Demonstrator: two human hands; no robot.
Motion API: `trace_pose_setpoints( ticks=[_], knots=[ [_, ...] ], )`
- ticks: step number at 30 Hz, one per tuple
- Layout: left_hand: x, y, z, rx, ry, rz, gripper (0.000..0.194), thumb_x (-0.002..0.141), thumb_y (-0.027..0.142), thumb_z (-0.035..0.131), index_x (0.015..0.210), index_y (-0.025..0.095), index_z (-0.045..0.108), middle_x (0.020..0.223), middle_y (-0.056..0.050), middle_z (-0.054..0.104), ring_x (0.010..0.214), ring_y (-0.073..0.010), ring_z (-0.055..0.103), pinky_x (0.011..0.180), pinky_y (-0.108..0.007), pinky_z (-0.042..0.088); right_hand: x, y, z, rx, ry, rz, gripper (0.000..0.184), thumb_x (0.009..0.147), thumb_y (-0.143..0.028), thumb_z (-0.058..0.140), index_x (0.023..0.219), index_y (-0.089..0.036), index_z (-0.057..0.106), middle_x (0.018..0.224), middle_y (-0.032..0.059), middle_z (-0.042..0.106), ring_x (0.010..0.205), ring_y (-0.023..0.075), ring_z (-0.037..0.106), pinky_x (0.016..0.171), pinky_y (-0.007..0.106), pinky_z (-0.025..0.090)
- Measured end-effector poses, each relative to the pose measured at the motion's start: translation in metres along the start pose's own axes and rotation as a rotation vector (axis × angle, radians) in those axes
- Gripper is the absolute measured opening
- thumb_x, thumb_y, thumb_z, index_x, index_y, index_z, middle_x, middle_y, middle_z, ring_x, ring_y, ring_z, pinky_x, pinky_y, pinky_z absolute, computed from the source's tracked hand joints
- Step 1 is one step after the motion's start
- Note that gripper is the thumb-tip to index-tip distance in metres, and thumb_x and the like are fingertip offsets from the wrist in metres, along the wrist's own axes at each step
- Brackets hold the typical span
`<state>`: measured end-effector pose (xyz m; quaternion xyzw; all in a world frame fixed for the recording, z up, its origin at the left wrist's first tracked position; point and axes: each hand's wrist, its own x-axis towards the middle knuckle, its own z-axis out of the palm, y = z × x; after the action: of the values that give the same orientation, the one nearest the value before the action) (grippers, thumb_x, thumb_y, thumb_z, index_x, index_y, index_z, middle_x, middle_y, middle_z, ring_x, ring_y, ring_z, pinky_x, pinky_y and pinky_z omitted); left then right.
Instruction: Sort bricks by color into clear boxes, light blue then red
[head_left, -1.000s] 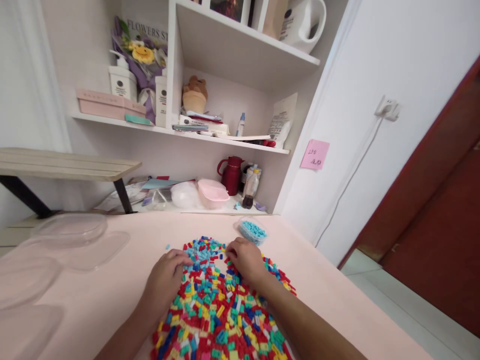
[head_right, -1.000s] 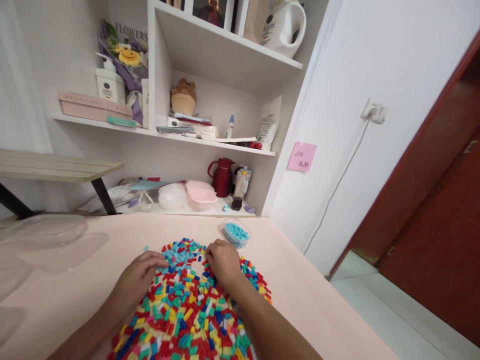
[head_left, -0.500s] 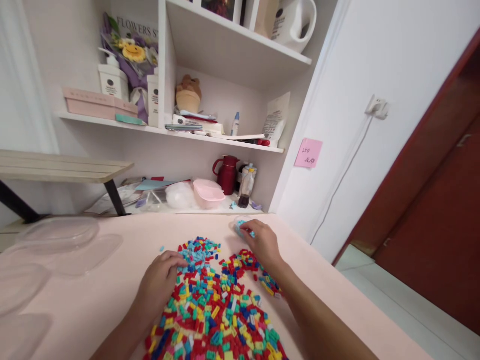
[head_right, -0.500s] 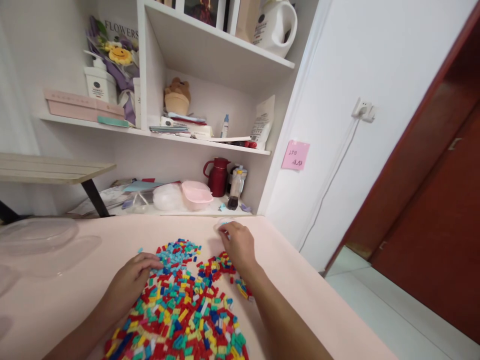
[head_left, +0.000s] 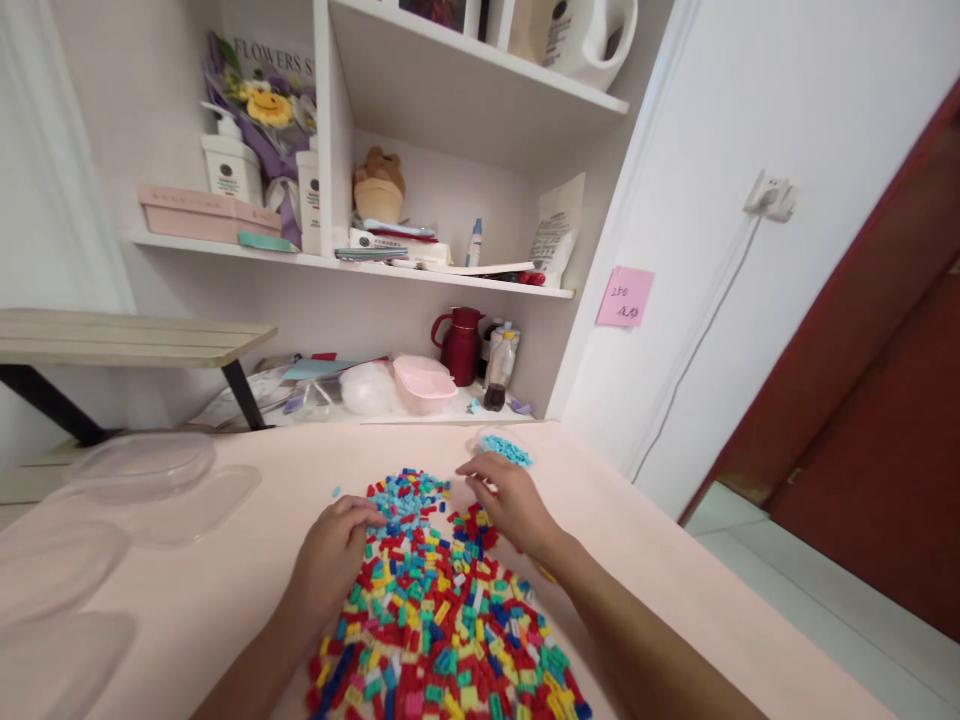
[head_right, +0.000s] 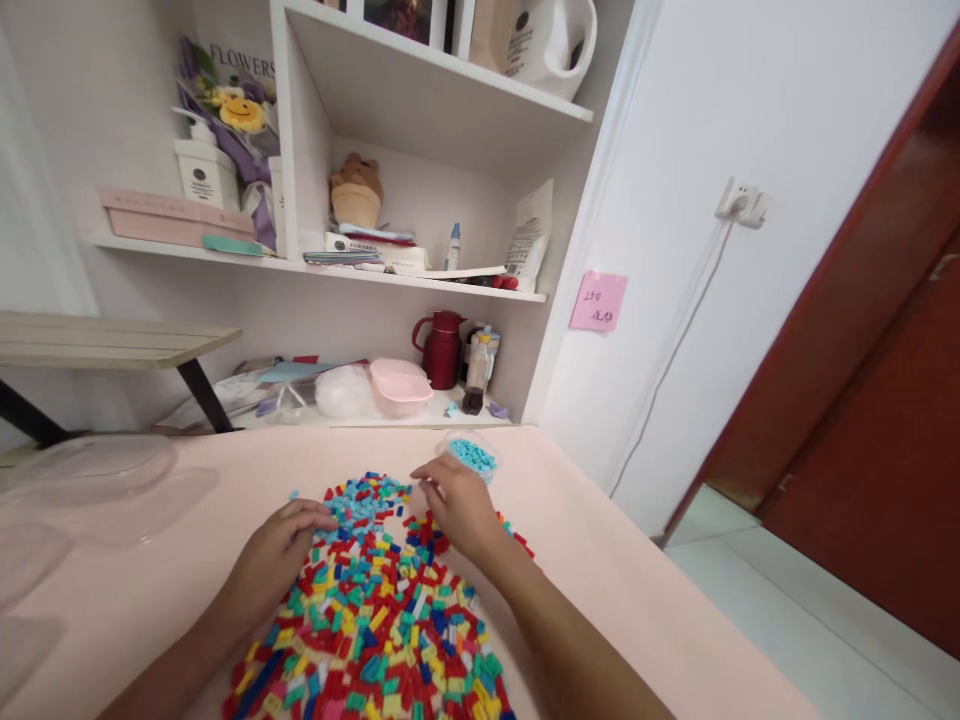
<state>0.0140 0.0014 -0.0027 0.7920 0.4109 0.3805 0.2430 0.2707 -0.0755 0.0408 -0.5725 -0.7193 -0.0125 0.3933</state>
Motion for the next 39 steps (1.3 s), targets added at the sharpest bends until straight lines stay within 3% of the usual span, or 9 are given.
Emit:
trace_pose_setpoints(
  ticks=[4,12,21,27,32,35,39],
  knots=[
    [0.0,0.005,-0.002,0.019,-0.011,-0.016,0.036,0.079,0.018,0.04,0.076,0.025,0.076,0.098,-0.004,0.071,0.099,-0.0206,0.065,0.094,-0.038,0.05,-0.009,-0.019,0.022,-0.047,-0.226,-0.158,0.029,0.092,-0.018,0.051,0.114,-0.026,0.068,0.115,0.0057,0.065,0.105,0.0184,0.06,0.093,0.031,0.046],
    [-0.001,0.01,-0.005,0.016,-0.015,-0.007,0.036,0.078,0.018,0.042,0.078,0.025,0.077,0.097,-0.004,0.072,0.098,-0.0204,0.065,0.092,-0.036,0.05,-0.012,-0.014,0.043,-0.127,-0.329,-0.263,0.049,0.087,-0.007,0.05,0.122,-0.038,0.065,0.117,0.0022,0.064,0.105,0.0192,0.058,0.093,0.033,0.042],
    [-0.001,0.009,-0.005,0.009,0.002,-0.006,0.034,0.077,0.019,0.043,0.075,0.025,0.076,0.096,-0.003,0.072,0.097,-0.0206,0.065,0.092,-0.037,0.051,-0.011,0.0,0.046,-0.125,-0.186,0.045,0.032,0.09,-0.015,0.054,0.116,-0.028,0.069,0.108,0.0054,0.066,0.101,0.0188,0.061,0.092,0.03,0.045],
    [-0.001,0.008,-0.004,0.015,-0.006,-0.02,0.034,0.077,0.02,0.043,0.077,0.026,0.076,0.098,-0.003,0.072,0.099,-0.0213,0.065,0.093,-0.038,0.051,-0.01,0.0,0.044,-0.058,-0.139,0.127,0.032,0.087,-0.016,0.057,0.114,-0.027,0.07,0.106,0.0046,0.064,0.094,0.0174,0.062,0.085,0.027,0.047],
    [-0.002,0.009,-0.005,0.026,-0.009,-0.006,0.035,0.078,0.02,0.042,0.076,0.025,0.076,0.098,-0.003,0.072,0.099,-0.0207,0.065,0.093,-0.037,0.05,-0.01,0.003,0.048,-0.153,-0.085,0.225,0.032,0.084,-0.011,0.055,0.106,-0.026,0.073,0.097,0.0045,0.062,0.088,0.0176,0.06,0.08,0.026,0.045],
    [-0.001,0.01,-0.005,0.025,-0.015,-0.012,0.035,0.078,0.02,0.041,0.078,0.025,0.076,0.098,-0.003,0.072,0.098,-0.0205,0.065,0.092,-0.037,0.051,-0.011,0.006,0.05,-0.161,-0.042,0.194,0.036,0.081,-0.008,0.057,0.106,-0.028,0.073,0.098,0.0047,0.059,0.091,0.0186,0.057,0.082,0.028,0.044],
    [-0.001,0.01,-0.006,0.038,-0.009,-0.014,0.035,0.078,0.019,0.043,0.077,0.026,0.077,0.098,-0.003,0.072,0.097,-0.0207,0.066,0.091,-0.037,0.051,-0.011,0.006,0.051,-0.156,-0.065,0.097,0.03,0.086,-0.018,0.063,0.108,-0.034,0.074,0.099,0.0042,0.059,0.094,0.0196,0.056,0.085,0.031,0.042]
  ],
)
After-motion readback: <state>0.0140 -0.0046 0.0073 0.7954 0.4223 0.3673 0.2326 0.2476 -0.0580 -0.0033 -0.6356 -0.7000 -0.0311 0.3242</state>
